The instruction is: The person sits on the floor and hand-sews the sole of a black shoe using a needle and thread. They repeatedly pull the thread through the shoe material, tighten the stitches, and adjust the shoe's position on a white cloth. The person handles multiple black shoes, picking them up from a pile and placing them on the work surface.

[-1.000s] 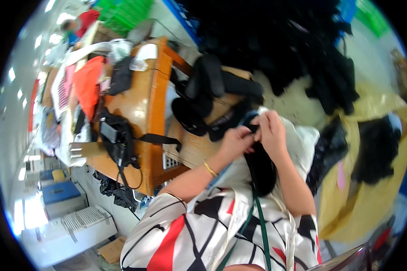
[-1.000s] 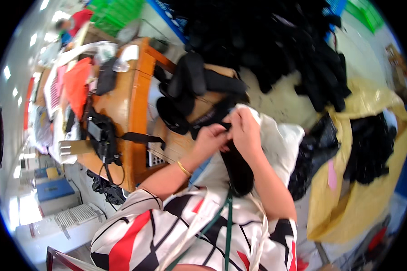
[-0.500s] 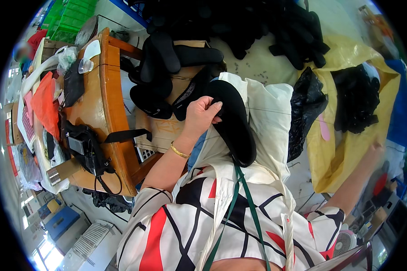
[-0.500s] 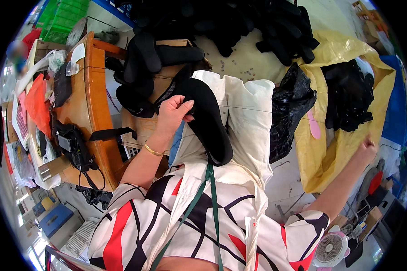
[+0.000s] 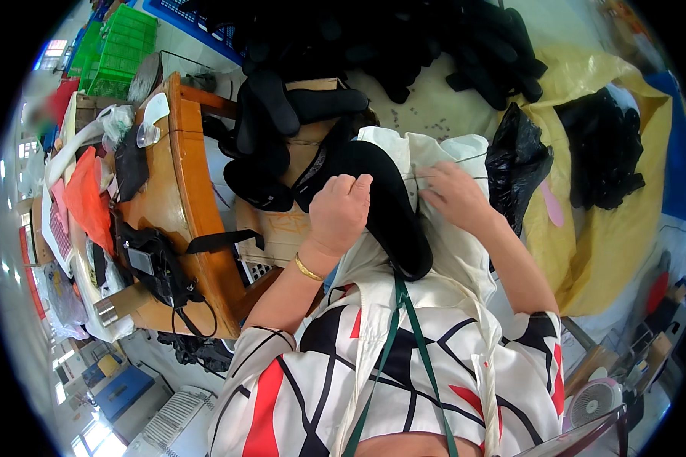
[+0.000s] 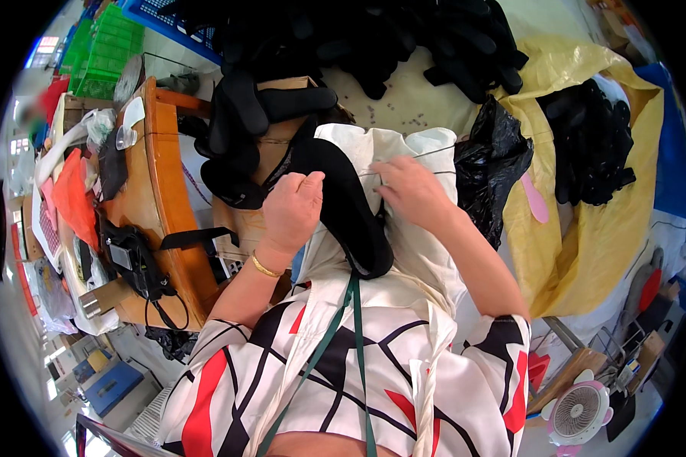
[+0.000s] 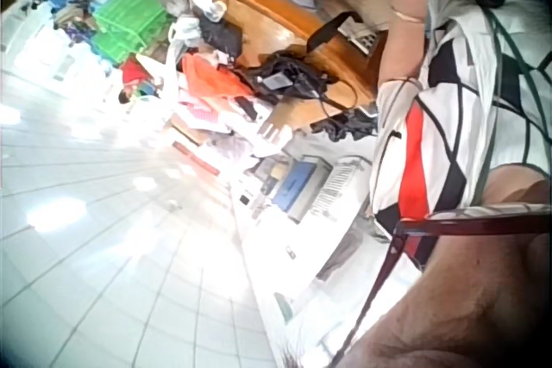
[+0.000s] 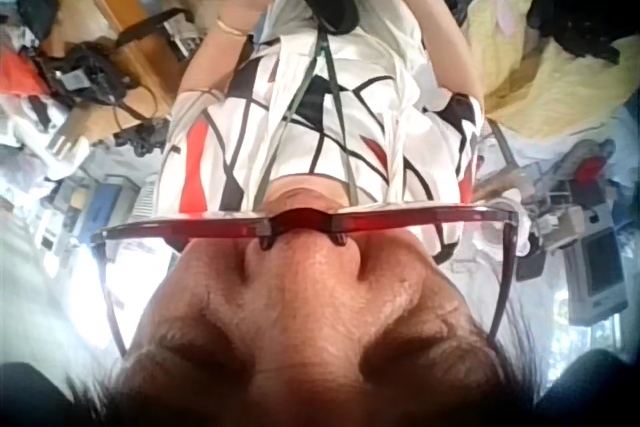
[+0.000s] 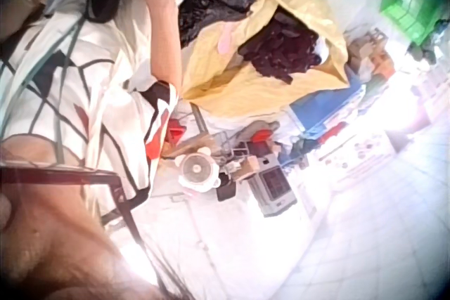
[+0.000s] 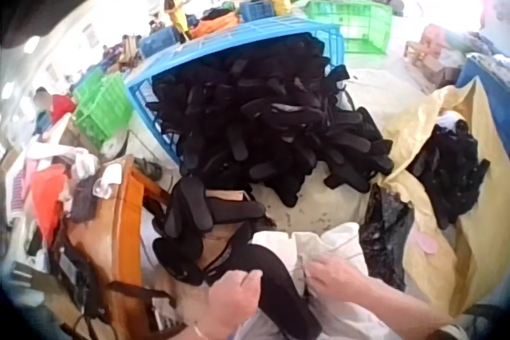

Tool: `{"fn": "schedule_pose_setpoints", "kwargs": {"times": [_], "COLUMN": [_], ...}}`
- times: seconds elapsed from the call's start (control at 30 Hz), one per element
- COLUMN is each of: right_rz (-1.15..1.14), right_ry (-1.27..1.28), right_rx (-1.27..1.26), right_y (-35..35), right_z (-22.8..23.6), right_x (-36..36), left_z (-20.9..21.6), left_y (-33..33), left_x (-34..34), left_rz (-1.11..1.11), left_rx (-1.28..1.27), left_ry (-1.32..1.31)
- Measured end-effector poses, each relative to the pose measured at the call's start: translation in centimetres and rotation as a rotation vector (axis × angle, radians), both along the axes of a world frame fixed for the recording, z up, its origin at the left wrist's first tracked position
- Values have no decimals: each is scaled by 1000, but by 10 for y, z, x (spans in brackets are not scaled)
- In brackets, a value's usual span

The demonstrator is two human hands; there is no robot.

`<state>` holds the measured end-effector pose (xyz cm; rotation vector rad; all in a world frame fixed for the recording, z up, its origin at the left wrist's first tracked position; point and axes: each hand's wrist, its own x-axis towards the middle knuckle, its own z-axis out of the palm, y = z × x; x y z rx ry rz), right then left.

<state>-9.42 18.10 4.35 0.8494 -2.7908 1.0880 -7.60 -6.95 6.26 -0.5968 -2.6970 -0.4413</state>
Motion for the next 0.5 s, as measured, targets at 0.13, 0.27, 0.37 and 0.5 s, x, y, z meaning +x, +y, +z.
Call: {"fn": "schedule_pose_setpoints", "kwargs": {"times": [0.13, 0.27, 0.37, 0.5], "right_rz": [52, -244, -356, -313], "right_ry": [-41, -162, -455, -844], "right_rx": [294, -127, -790, -1489], "right_y": [-17, -27, -53, -92], "right_z": [-7, 1, 15, 24], "right_x": [-16, -29, -27, -18], "left_z": [-3, 5, 1, -3], "left_y": [-2, 4, 9, 11], "left_x": [3, 8, 7, 4], "left_rz": [-8, 42, 60, 93], "left_rx": [53, 248, 201, 145], "left_ry": [-67, -249, -244, -280]}}
